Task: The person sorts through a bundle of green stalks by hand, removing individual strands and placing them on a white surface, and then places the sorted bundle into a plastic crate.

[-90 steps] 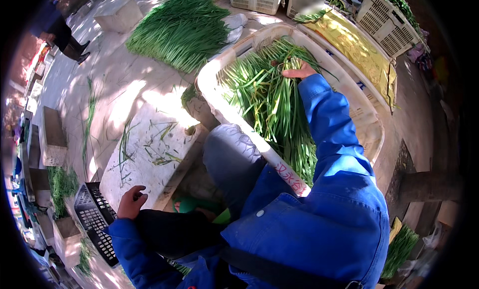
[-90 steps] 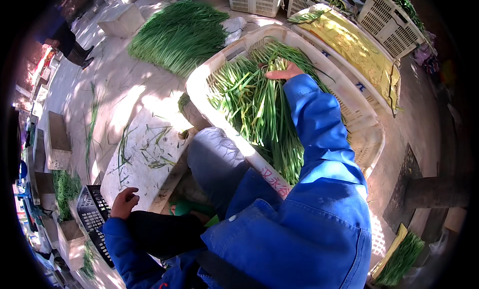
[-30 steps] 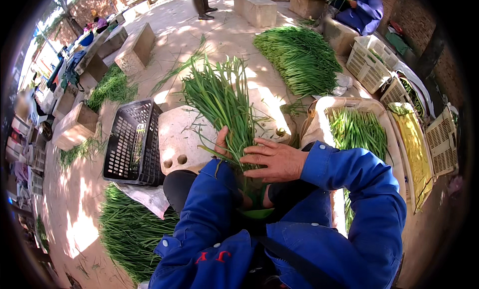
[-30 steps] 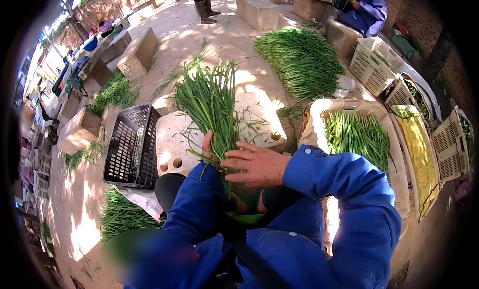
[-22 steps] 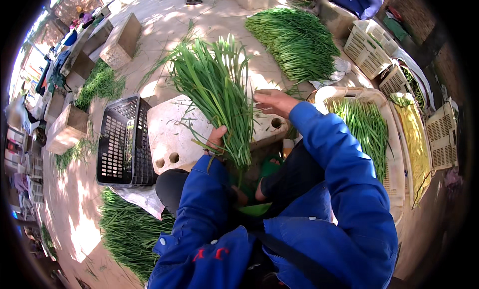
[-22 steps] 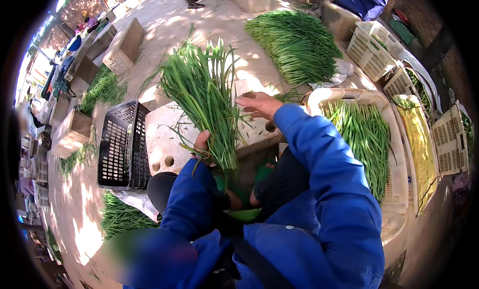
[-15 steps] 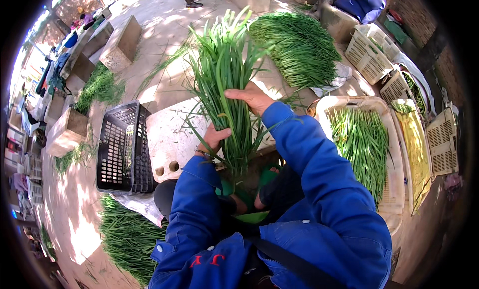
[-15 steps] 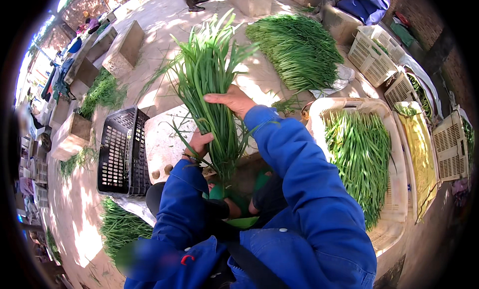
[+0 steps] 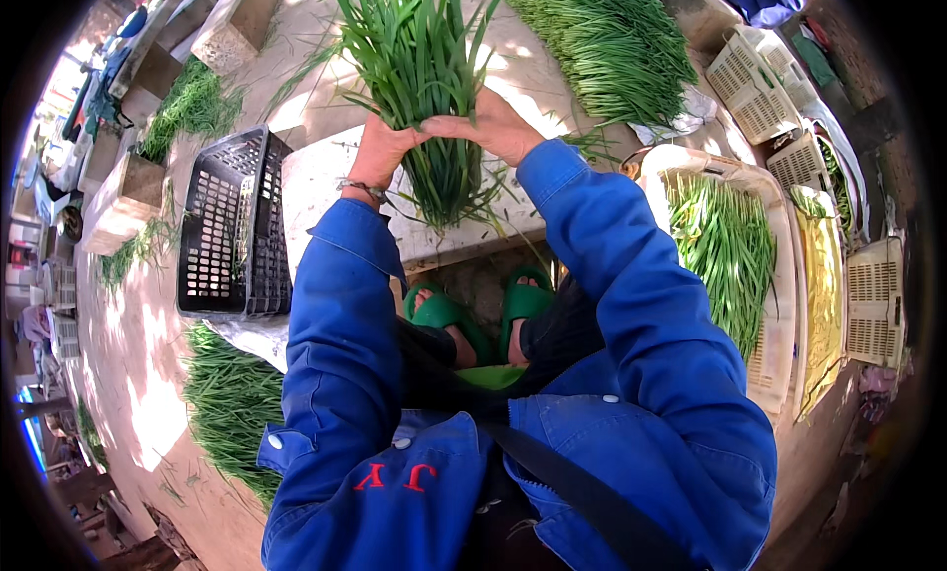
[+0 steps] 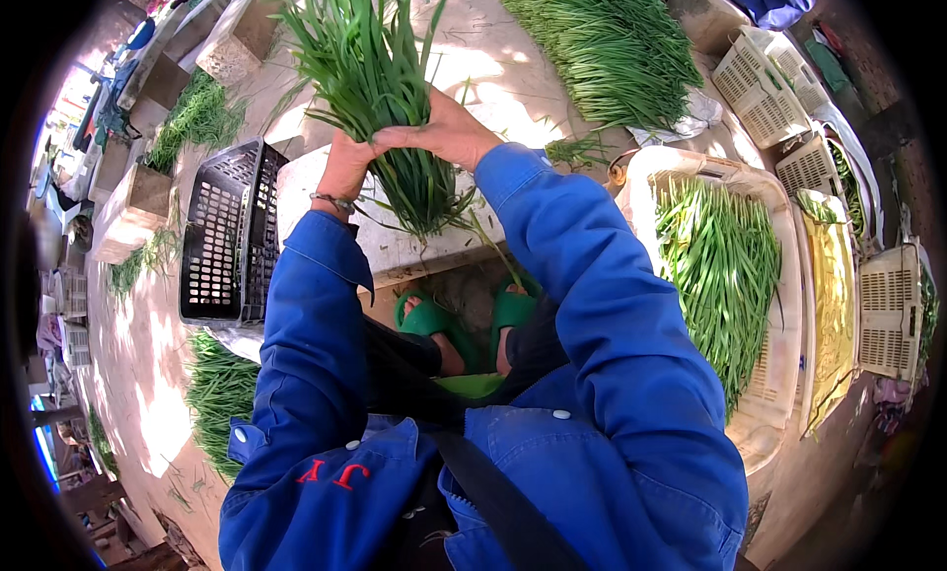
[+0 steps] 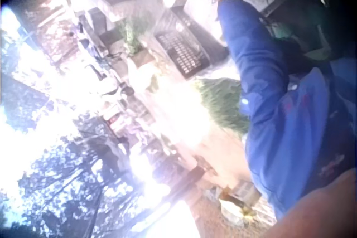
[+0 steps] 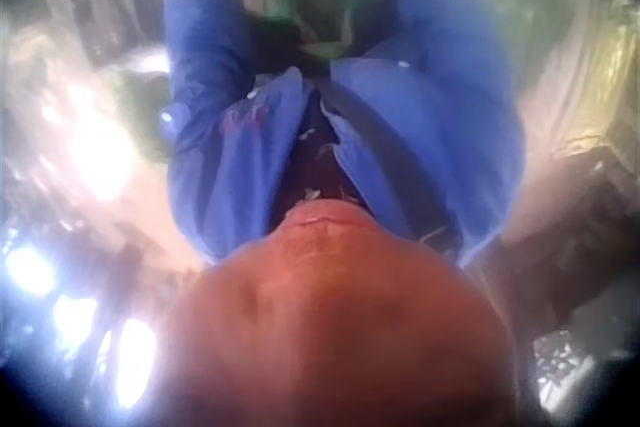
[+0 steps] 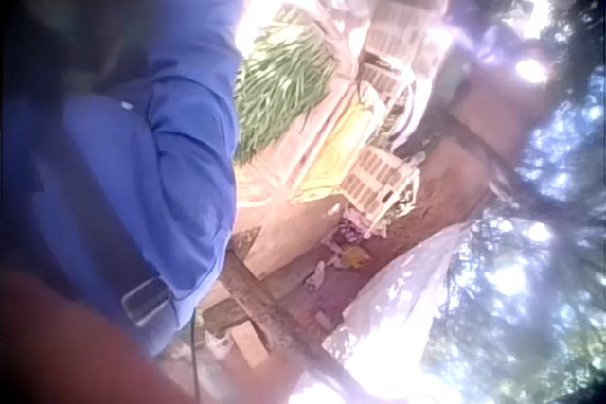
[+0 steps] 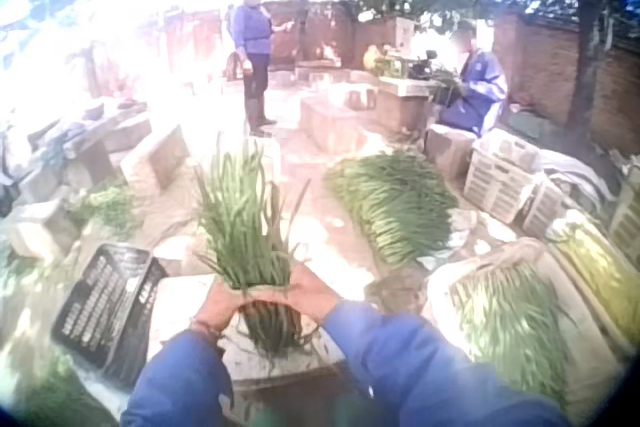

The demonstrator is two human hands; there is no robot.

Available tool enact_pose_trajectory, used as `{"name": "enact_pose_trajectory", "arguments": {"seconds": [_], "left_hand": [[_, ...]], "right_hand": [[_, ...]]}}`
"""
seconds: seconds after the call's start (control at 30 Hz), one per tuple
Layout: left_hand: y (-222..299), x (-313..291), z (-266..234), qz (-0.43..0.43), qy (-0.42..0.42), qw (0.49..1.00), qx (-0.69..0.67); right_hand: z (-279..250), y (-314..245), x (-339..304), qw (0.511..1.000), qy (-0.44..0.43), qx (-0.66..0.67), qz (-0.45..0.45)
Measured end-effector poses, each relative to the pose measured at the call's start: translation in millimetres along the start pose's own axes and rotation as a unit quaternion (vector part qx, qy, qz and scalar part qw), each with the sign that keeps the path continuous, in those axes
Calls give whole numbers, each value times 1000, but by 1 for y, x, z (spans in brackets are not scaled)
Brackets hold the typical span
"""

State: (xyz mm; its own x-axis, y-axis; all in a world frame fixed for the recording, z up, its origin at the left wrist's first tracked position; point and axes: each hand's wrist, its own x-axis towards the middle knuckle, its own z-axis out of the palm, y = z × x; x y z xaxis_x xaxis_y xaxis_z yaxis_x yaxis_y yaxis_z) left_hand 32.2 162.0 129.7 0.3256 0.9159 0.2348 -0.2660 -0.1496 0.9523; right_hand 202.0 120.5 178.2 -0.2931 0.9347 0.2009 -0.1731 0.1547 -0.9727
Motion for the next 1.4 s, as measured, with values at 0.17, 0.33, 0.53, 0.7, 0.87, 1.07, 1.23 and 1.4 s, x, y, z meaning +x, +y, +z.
{"name": "enact_pose_trajectory", "arguments": {"seconds": [0.17,0.33,0.53,0.7,0.87,1.07,1.23,1.4], "left_hand": [[-19,2,-2,5,-26,992,124],[-6,17,2,19,-139,913,384],[100,-34,-52,39,100,917,385],[115,-93,6,32,208,977,25],[28,-107,66,-218,12,930,-296],[-38,-88,90,-207,101,802,-551],[-68,-101,86,-303,163,739,-579],[-91,-137,72,-156,59,802,-573]], "right_hand": [[0,7,12,988,-8,-128,-83],[4,21,35,992,93,-79,-33],[2,2,49,976,166,-130,-63],[-14,23,63,972,203,-114,-36],[-1,-13,54,963,255,-40,-78],[25,-25,-16,939,320,-31,-123],[38,10,-73,891,244,-364,-120],[52,71,-108,965,149,-187,-108]]}}
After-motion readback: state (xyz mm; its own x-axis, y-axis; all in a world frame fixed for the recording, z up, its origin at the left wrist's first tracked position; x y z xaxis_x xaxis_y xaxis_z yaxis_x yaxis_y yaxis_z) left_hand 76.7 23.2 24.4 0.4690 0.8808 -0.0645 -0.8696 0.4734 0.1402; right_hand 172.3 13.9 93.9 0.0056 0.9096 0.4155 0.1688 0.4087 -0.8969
